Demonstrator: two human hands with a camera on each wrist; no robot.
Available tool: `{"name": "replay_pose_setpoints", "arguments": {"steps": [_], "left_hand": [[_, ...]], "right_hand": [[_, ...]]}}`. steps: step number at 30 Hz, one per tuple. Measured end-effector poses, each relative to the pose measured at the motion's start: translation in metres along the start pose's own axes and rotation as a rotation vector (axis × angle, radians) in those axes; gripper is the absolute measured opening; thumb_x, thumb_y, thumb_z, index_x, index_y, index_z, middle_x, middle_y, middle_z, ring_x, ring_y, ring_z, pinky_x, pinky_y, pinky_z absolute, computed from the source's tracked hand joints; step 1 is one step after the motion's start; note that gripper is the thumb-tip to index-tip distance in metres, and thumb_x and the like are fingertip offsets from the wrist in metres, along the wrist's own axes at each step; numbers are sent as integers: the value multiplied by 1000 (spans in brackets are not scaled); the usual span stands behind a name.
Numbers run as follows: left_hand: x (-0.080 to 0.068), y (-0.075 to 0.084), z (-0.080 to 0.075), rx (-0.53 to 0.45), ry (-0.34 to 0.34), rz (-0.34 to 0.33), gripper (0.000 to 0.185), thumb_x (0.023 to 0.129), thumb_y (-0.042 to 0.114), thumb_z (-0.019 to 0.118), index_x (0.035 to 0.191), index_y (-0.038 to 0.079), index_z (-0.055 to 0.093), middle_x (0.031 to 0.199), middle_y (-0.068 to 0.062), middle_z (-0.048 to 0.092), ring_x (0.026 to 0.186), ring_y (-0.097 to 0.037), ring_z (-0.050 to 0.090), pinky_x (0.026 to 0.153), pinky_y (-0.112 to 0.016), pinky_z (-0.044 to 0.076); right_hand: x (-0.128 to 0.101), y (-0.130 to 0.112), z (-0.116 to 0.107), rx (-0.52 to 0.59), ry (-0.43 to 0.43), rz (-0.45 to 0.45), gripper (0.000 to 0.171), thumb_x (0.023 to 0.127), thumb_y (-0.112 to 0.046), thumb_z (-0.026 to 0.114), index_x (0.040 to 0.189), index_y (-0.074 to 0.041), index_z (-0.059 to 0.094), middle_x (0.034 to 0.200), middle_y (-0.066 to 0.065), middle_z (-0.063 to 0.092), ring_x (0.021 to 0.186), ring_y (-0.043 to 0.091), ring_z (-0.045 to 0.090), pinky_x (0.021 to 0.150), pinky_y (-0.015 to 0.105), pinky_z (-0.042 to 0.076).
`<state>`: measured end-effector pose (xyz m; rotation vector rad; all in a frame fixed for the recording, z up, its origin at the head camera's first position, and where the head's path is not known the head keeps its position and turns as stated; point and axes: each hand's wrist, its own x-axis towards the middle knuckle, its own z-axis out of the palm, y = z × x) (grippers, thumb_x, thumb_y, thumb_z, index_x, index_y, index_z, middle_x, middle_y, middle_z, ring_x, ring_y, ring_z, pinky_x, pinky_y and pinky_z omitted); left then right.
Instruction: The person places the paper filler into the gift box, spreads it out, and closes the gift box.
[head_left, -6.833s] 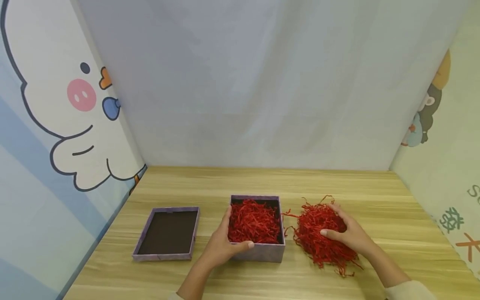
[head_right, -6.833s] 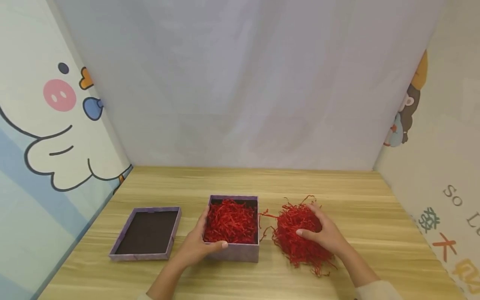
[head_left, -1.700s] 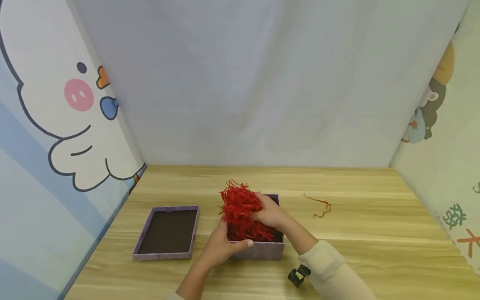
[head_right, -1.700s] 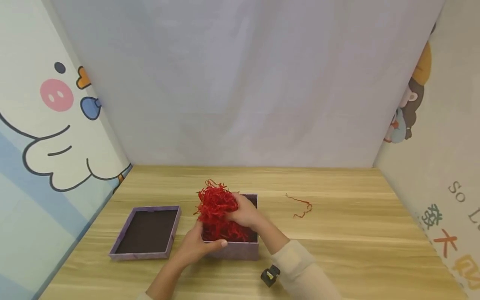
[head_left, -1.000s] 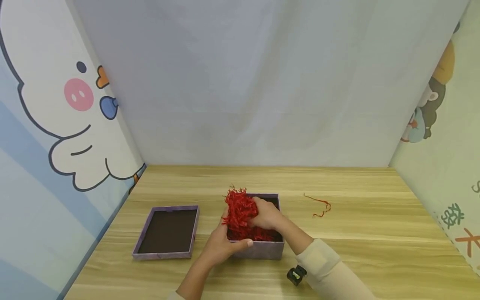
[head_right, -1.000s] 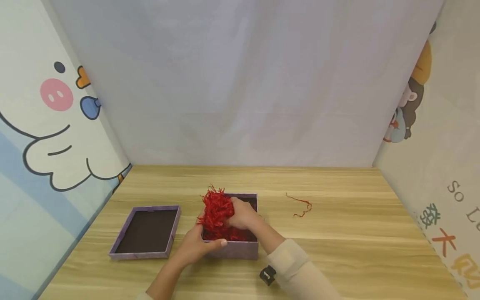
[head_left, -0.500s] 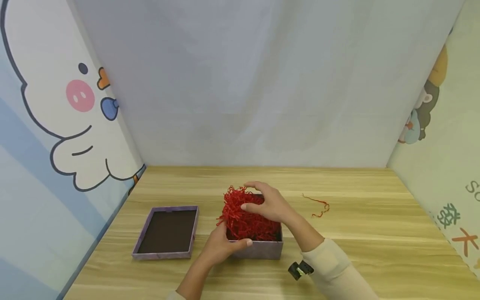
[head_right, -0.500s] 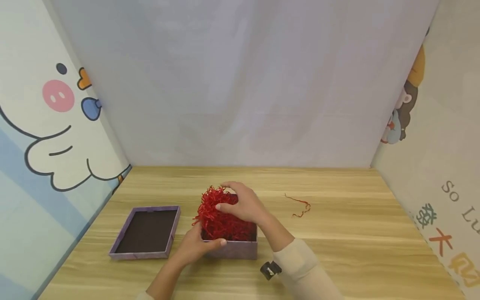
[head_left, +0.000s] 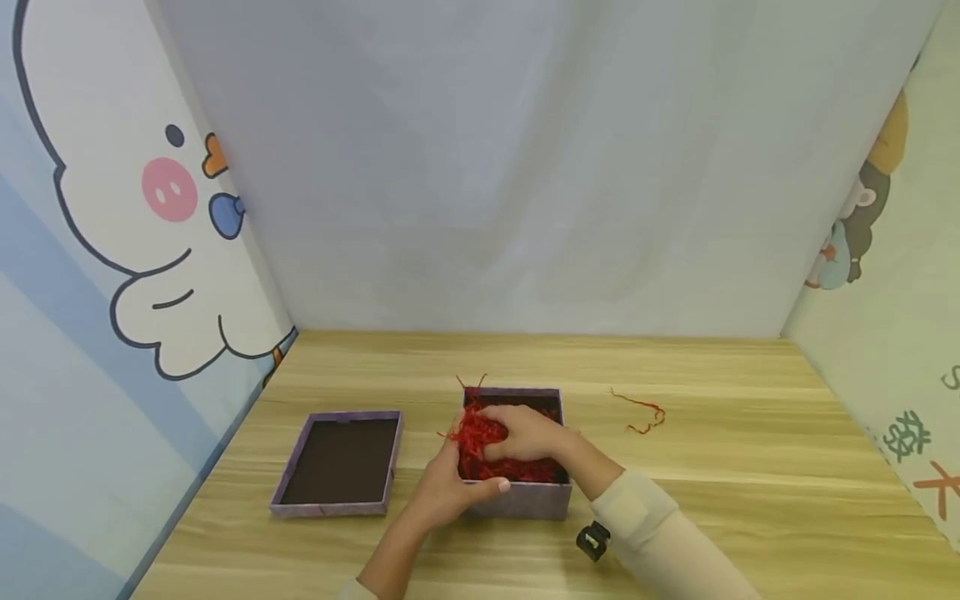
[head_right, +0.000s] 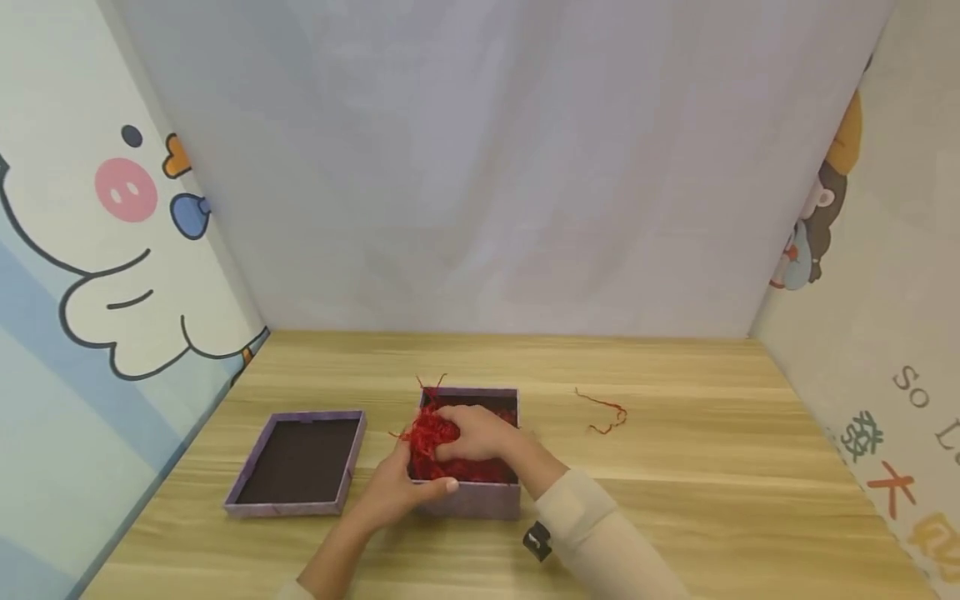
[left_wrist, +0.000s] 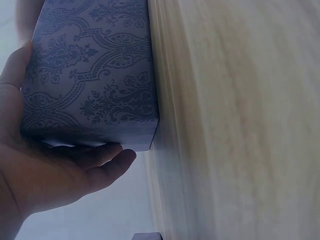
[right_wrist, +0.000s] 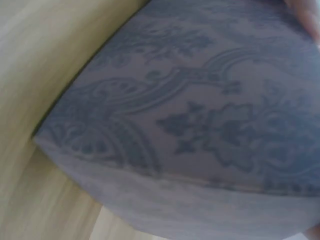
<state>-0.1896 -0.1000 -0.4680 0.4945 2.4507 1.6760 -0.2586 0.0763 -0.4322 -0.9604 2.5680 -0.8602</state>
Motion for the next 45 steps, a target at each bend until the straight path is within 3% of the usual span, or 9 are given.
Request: {"name": "replay_pose_setpoints", "arguments": {"steps": [2,10,17,21,26,29,33,40,45], "left_hand": [[0,1,0,5,-1,-17,110,76,40,77,151,19,-2,149,-14,22,130,-34,31,101,-52,30],[-2,5,1,44,13,-68,113,73,44,77,151,19,-1,150,-20,14,131,-45,23,98,-61,27],[0,3,1,3,1,-11,111,75,38,78,151,21,-2,149,-12,25,130,-31,32,102,-50,29],[2,2,1,30,16,24,108,75,38,78,151,22,2,149,-11,26,129,-33,34,100,-52,31],[3,1,2,9,18,33,109,74,38,79,151,24,3,146,-9,32,124,-31,41,95,-49,38],[3,1,3,-9,29,32,109,72,37,80,151,26,5,142,-8,38,119,-27,46,92,-46,41],[3,5,1,-21,35,27,110,72,36,81,151,23,5,142,-10,38,117,-26,48,92,-44,42],[5,2,2,43,40,34,106,74,37,79,151,18,9,150,-5,23,130,-26,32,102,-47,30],[3,0,4,70,65,-9,111,72,39,80,151,18,6,147,-17,27,129,-38,30,100,-55,28]], "right_hand": [[2,2,2,-39,-24,21,57,83,-24,66,132,-2,48,116,7,60,98,19,58,82,35,48],[8,-2,10,-237,-73,83,60,86,-30,65,134,-1,47,131,14,50,119,30,48,92,46,42],[1,-8,-3,-110,0,-31,64,85,-29,67,138,-1,43,130,10,52,108,20,54,87,34,46],[-12,-21,-14,-65,98,-64,63,86,-31,68,137,-3,44,130,11,52,111,23,53,89,38,45],[-37,-42,-13,10,302,66,55,87,-25,67,132,1,50,122,15,57,108,30,56,86,45,46],[-50,-50,-5,90,360,163,56,86,-23,67,131,5,48,121,19,57,109,34,54,86,48,46],[-55,-49,4,155,344,255,63,85,-21,68,132,12,41,126,26,50,115,40,48,91,51,41],[-40,-31,12,183,331,351,67,83,-18,67,130,18,36,113,31,56,103,43,54,82,53,46],[-33,-22,18,175,292,393,70,81,-19,65,130,19,33,109,31,57,102,43,55,81,52,47]]}}
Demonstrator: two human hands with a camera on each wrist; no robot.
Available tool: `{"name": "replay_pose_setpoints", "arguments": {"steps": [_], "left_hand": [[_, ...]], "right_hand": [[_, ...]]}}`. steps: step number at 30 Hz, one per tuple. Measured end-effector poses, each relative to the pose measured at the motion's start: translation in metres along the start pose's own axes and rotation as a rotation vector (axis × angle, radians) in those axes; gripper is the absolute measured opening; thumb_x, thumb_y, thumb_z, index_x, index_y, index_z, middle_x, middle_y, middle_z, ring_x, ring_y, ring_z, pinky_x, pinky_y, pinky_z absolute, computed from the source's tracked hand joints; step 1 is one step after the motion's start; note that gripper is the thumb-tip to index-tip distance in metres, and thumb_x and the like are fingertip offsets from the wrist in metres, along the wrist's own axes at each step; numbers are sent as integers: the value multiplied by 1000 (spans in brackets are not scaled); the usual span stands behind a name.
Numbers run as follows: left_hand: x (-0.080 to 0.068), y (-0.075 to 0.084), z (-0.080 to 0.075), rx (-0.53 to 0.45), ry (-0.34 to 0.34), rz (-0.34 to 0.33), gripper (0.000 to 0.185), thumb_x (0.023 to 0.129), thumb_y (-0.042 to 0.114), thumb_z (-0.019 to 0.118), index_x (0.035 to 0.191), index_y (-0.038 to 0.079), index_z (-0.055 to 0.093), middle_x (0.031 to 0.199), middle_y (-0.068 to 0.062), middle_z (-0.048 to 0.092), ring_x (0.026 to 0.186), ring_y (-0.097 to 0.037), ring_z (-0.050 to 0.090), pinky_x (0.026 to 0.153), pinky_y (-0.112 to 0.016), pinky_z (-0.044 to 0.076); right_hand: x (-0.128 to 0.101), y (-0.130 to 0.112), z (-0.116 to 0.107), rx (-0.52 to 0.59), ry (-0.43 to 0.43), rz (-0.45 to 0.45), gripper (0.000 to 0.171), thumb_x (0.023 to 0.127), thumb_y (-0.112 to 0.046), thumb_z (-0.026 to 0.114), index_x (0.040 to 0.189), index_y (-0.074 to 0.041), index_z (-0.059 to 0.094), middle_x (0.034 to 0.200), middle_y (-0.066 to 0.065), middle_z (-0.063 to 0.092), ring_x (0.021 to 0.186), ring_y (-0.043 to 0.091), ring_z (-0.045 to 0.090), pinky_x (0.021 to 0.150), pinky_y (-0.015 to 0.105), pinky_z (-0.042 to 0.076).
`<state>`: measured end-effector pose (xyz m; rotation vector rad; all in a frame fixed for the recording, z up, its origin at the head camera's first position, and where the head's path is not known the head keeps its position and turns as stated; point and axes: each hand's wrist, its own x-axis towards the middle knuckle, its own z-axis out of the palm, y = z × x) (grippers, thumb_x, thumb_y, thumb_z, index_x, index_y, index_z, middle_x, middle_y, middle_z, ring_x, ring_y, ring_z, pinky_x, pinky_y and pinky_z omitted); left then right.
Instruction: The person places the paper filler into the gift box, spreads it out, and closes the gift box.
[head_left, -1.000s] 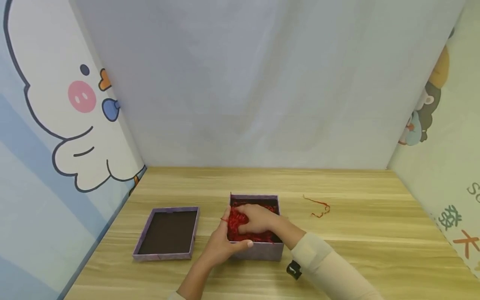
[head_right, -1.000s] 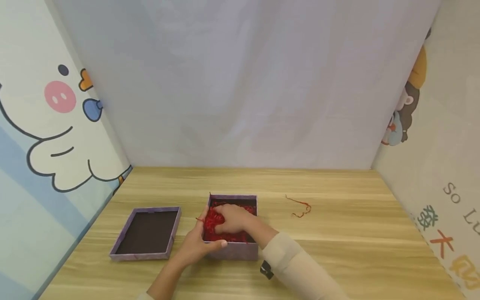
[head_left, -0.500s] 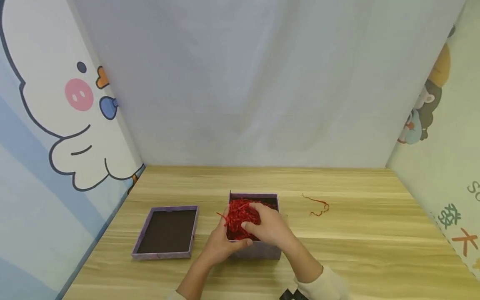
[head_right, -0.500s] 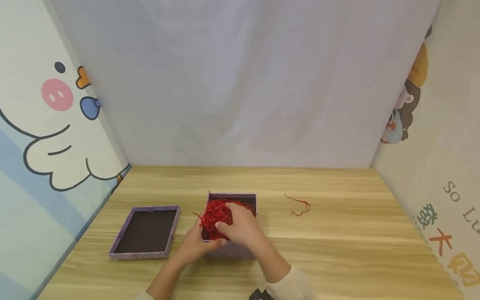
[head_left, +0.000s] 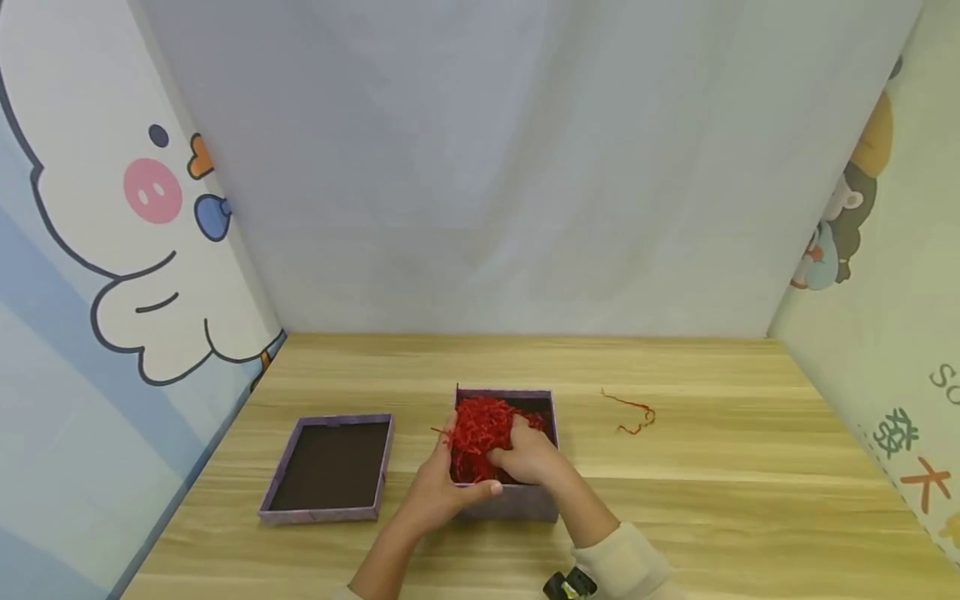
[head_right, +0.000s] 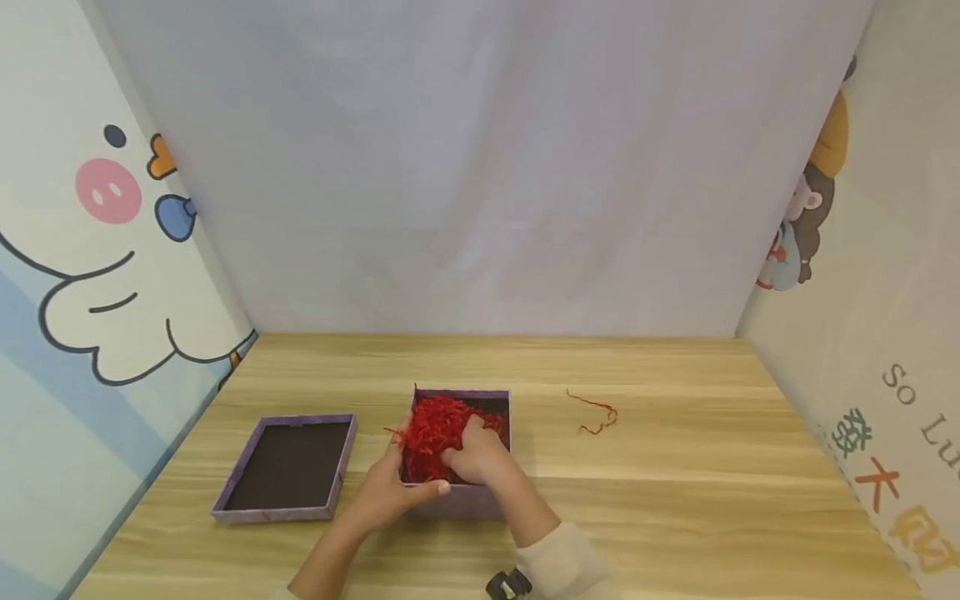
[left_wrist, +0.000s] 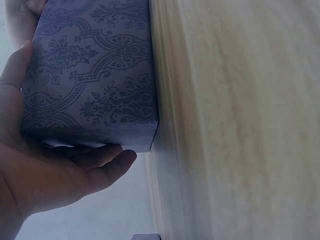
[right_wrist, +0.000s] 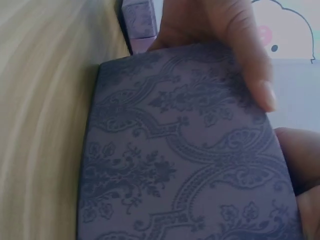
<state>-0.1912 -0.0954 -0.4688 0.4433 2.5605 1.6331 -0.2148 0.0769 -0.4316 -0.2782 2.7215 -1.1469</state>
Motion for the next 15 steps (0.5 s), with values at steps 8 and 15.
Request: {"name": "replay_pose_setpoints", "arguments": {"steps": [8,15], "left_hand": [[1,-1,0,-54,-31,31,107,74,35,79,151,18,7,145,-10,33,125,-26,39,99,-46,35],[1,0,-1,-75,-42,42,98,73,36,80,149,21,19,138,-3,43,118,-21,47,96,-43,39]], "right_hand": [[-9,-15,-17,-68,59,-40,79,82,-24,70,137,16,28,129,35,42,119,47,41,92,57,37],[10,-23,-35,-88,68,-337,46,89,-22,65,126,2,54,121,17,57,111,32,53,89,47,44]]}}
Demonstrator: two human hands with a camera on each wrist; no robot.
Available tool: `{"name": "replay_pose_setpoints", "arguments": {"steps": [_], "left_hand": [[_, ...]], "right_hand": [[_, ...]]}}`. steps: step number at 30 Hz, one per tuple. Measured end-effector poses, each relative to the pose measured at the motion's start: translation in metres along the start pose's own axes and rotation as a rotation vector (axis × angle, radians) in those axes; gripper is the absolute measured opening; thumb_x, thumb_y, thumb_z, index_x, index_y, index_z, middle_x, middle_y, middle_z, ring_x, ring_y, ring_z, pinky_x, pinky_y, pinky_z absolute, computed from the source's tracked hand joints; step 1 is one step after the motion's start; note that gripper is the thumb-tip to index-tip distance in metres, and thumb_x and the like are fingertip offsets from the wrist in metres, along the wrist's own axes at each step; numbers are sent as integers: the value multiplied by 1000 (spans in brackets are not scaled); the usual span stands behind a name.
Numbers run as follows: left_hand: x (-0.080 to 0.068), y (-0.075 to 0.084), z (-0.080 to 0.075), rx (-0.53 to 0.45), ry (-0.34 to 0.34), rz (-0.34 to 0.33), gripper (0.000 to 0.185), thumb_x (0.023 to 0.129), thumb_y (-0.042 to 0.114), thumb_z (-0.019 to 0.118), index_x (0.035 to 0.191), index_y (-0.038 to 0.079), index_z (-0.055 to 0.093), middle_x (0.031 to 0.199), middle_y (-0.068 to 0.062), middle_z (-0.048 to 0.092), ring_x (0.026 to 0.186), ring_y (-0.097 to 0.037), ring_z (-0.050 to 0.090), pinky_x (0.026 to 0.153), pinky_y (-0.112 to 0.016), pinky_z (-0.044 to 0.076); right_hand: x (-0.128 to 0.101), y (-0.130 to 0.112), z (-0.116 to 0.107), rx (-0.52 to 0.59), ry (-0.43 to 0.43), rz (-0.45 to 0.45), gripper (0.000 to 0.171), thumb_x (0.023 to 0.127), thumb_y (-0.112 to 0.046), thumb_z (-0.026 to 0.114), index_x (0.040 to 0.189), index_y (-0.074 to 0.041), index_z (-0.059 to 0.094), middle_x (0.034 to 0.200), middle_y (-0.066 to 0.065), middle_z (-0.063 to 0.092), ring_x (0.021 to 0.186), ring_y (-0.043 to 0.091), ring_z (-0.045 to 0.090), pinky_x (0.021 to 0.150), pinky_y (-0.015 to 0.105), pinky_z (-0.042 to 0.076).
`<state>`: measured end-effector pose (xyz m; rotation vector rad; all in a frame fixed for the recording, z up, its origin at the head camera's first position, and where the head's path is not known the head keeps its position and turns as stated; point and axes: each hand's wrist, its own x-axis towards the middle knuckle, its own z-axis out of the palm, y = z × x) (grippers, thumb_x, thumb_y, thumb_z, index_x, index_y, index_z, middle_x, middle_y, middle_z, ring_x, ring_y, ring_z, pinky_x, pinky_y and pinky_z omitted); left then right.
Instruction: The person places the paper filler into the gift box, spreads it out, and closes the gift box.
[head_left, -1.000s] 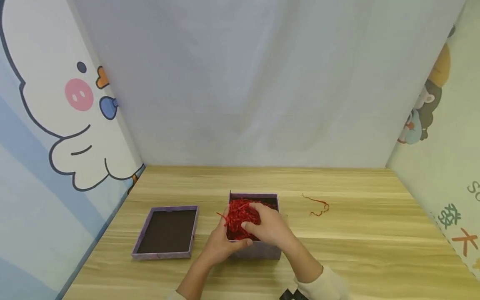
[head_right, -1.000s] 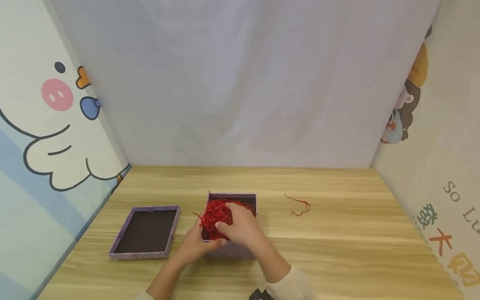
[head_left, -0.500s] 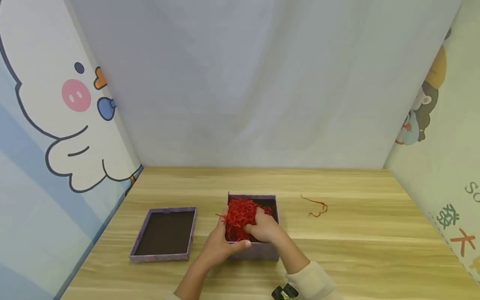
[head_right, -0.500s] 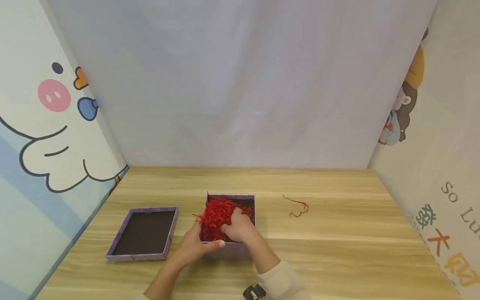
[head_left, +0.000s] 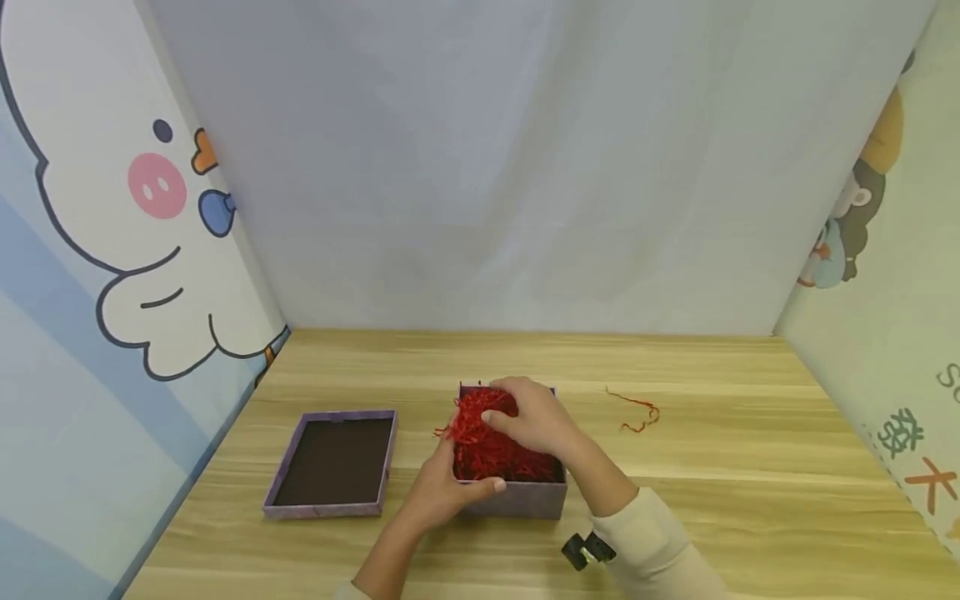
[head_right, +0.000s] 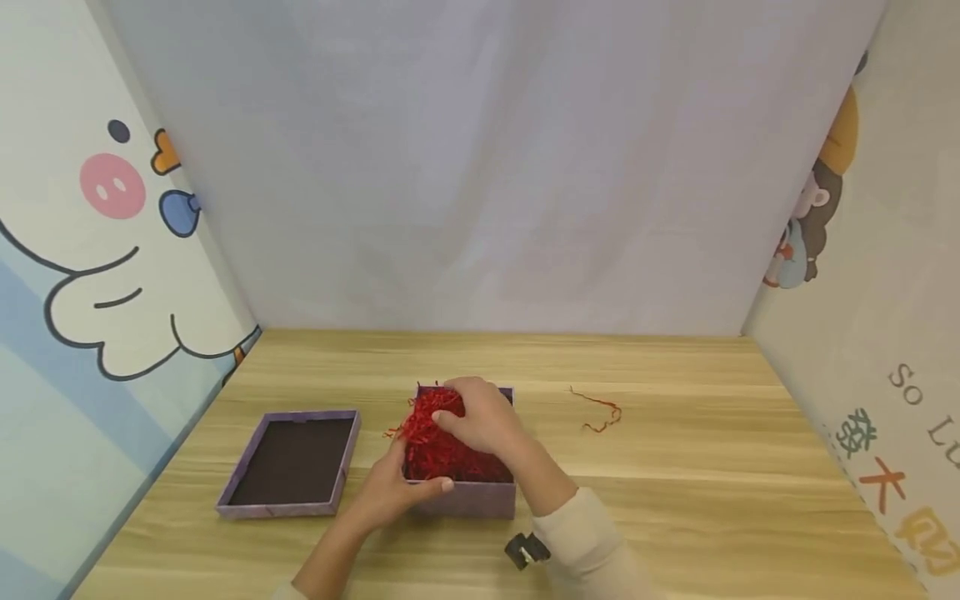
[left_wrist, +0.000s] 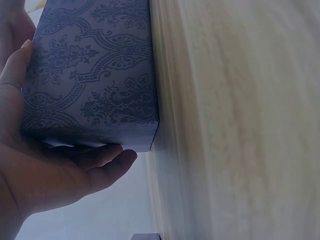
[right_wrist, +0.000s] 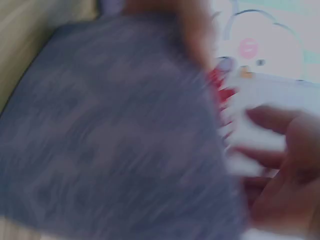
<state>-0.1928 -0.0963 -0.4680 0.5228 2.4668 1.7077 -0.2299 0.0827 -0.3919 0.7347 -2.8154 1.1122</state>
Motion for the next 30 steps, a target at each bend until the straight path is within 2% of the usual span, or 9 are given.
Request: {"name": "replay_pose_setpoints", "arguments": {"steps": [3,6,12,15,18,20,22,25,30], "left_hand": [[0,0,-1,3,-3,-5,94,74,36,79,147,19,23,135,-4,46,116,-21,48,94,-42,40],[-2,1,-1,0,-10,-13,92,75,35,79,146,15,24,132,-7,48,114,-23,50,92,-42,42],[-3,2,-1,-22,-15,-34,90,75,34,78,144,10,26,131,-12,48,114,-27,50,91,-44,42],[-2,3,1,12,-3,-47,100,74,37,79,149,13,16,140,-15,40,121,-31,43,96,-48,37],[-2,3,2,41,0,-77,111,73,42,78,151,19,2,149,-16,22,130,-37,30,100,-54,29],[-3,3,2,59,-2,-96,113,73,44,77,151,18,0,150,-17,17,131,-40,25,101,-57,27],[-3,3,2,65,-5,-103,113,73,45,77,151,17,-1,150,-18,15,132,-42,22,100,-59,25],[-4,2,2,62,-11,-96,114,74,45,77,151,16,-2,151,-18,13,131,-44,22,99,-61,26],[-5,2,1,36,-24,-81,113,75,41,77,150,17,-4,152,-17,8,132,-46,18,98,-63,25]], "right_hand": [[12,11,3,65,-71,-155,35,92,-20,60,123,-3,58,120,11,59,111,26,54,90,43,44],[20,21,10,91,-134,-221,33,94,-21,58,122,-6,60,121,7,59,114,23,52,93,40,43],[29,32,24,84,-173,-165,35,92,-24,60,122,-7,59,119,6,60,112,21,53,92,39,43],[30,35,30,46,-206,-130,35,92,-25,60,123,-7,59,119,7,60,111,22,54,91,39,43],[31,39,35,11,-257,-89,38,93,-26,57,126,-7,57,123,7,58,113,23,52,91,40,43],[32,40,39,-9,-288,-70,40,93,-25,57,128,-5,55,124,9,57,114,24,52,92,40,43],[33,40,42,-62,-316,-58,44,92,-26,58,129,-2,53,126,10,56,114,26,51,92,41,43],[34,36,48,-209,-353,-47,49,90,-29,61,129,-1,53,127,11,55,115,28,51,92,47,41],[32,30,54,-398,-393,-31,53,87,-37,64,130,-8,55,129,7,54,116,28,49,91,50,39]]}}
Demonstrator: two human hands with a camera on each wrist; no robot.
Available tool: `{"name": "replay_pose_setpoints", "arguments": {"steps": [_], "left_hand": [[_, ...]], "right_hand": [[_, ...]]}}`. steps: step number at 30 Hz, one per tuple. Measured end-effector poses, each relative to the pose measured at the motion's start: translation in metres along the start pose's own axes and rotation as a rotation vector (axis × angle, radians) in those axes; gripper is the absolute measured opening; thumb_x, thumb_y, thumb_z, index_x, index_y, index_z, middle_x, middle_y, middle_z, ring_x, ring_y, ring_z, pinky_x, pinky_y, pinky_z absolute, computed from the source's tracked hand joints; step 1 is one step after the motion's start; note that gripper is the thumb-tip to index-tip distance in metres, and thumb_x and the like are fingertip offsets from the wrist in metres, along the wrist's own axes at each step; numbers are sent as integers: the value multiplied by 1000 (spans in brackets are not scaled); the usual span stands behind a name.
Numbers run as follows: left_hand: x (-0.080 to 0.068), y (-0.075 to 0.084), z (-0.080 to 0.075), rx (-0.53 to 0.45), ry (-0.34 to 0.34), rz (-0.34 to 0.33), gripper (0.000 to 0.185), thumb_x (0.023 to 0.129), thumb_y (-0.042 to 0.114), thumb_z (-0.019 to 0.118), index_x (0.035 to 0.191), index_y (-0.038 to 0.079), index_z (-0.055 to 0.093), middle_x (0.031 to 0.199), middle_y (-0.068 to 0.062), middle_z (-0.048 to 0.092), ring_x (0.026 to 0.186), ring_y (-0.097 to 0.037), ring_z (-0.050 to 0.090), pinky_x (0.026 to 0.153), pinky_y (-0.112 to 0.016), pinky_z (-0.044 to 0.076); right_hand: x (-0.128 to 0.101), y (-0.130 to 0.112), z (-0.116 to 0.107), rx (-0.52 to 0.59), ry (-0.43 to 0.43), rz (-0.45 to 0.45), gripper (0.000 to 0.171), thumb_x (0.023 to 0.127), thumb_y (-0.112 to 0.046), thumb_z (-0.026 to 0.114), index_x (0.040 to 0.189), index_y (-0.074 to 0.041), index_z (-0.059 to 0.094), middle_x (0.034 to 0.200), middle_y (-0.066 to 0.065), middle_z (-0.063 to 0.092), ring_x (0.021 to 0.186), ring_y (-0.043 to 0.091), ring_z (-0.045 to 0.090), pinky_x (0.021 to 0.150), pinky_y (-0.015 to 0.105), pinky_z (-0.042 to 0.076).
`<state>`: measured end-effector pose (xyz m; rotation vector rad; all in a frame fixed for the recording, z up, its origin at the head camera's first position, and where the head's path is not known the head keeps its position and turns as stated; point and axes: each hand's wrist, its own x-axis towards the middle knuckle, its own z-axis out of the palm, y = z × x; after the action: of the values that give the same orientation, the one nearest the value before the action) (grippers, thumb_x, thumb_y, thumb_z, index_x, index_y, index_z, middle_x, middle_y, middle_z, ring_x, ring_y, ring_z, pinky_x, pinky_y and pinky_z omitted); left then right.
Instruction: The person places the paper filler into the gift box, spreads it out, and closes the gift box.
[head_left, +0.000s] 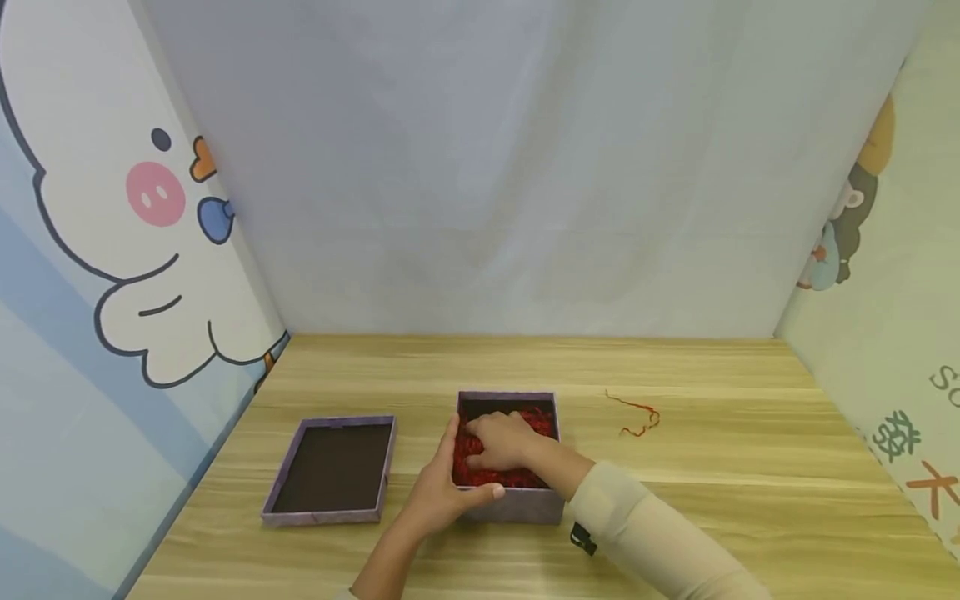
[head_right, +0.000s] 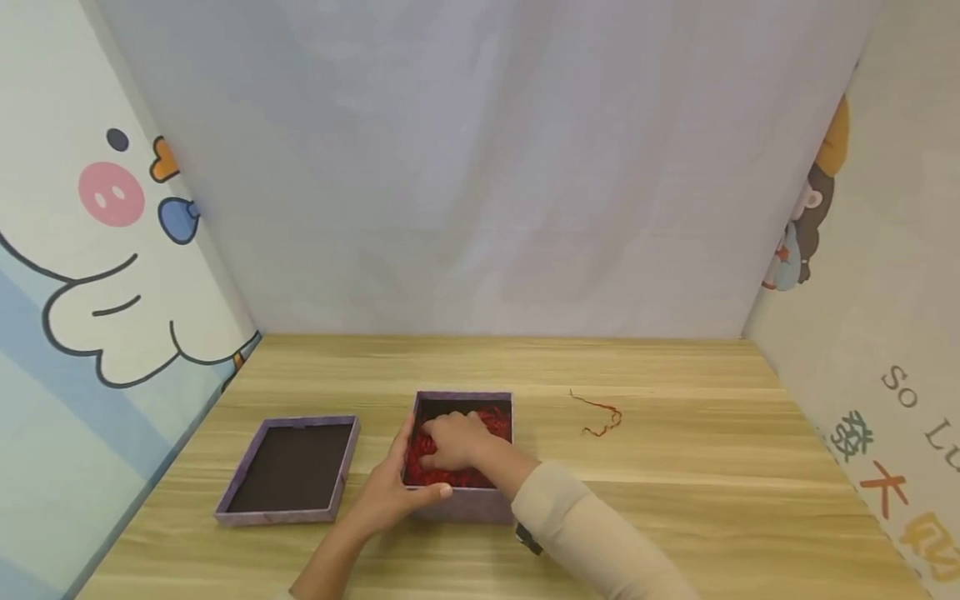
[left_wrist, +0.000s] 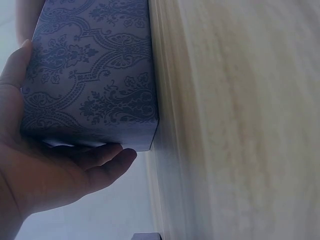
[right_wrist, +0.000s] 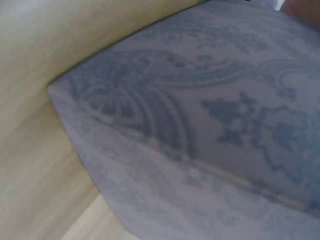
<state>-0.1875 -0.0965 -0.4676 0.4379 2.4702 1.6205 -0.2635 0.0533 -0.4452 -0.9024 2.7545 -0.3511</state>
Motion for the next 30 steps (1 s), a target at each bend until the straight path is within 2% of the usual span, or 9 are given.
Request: {"name": "replay_pose_setpoints", "arguments": {"steps": [4,7,13,15,20,24,27,30], "left_hand": [[0,2,1,-12,-3,-9,112,76,36,78,150,15,-3,152,-17,8,132,-46,18,98,-62,25],[1,3,2,-12,-3,-9,112,76,37,77,150,15,-3,152,-18,9,132,-45,19,98,-62,26],[1,2,1,13,13,-24,113,74,45,77,151,16,-2,152,-17,10,131,-46,20,98,-62,26],[1,2,1,9,18,-21,113,74,44,77,151,16,-2,151,-16,13,131,-43,24,99,-59,28],[5,2,0,-12,31,2,113,74,42,77,151,15,-1,148,-16,24,124,-35,40,97,-50,36],[4,3,0,-40,53,48,111,73,36,80,151,16,3,147,-13,29,123,-30,42,97,-47,37],[0,5,-2,-43,81,78,109,70,32,83,151,16,10,147,-10,30,124,-31,40,97,-49,36],[-9,9,-7,-27,104,49,106,70,31,83,150,13,15,148,-13,27,125,-40,37,95,-56,35]], "right_hand": [[-2,1,1,1,10,3,54,87,-38,65,131,-10,55,130,5,53,117,27,48,92,50,38],[-4,5,-1,42,30,-23,53,87,-37,65,130,-9,55,128,6,54,117,28,49,92,52,38],[-11,11,-9,215,125,-126,46,88,-29,64,126,-3,57,124,9,58,113,27,52,92,45,42],[-15,11,-12,255,168,-147,45,89,-28,64,125,-3,57,123,9,58,113,26,52,92,41,43],[-26,13,-17,311,248,-166,45,90,-29,64,126,-5,56,124,9,57,115,26,51,93,42,42],[-35,13,-19,360,311,-178,45,90,-32,63,126,-7,56,124,7,57,114,25,52,92,43,43],[-44,10,-20,394,365,-186,46,90,-33,63,126,-6,56,124,8,57,115,25,51,92,44,42],[-54,7,-21,426,410,-179,46,90,-32,63,127,-5,56,124,10,56,117,28,49,94,46,40]]}}
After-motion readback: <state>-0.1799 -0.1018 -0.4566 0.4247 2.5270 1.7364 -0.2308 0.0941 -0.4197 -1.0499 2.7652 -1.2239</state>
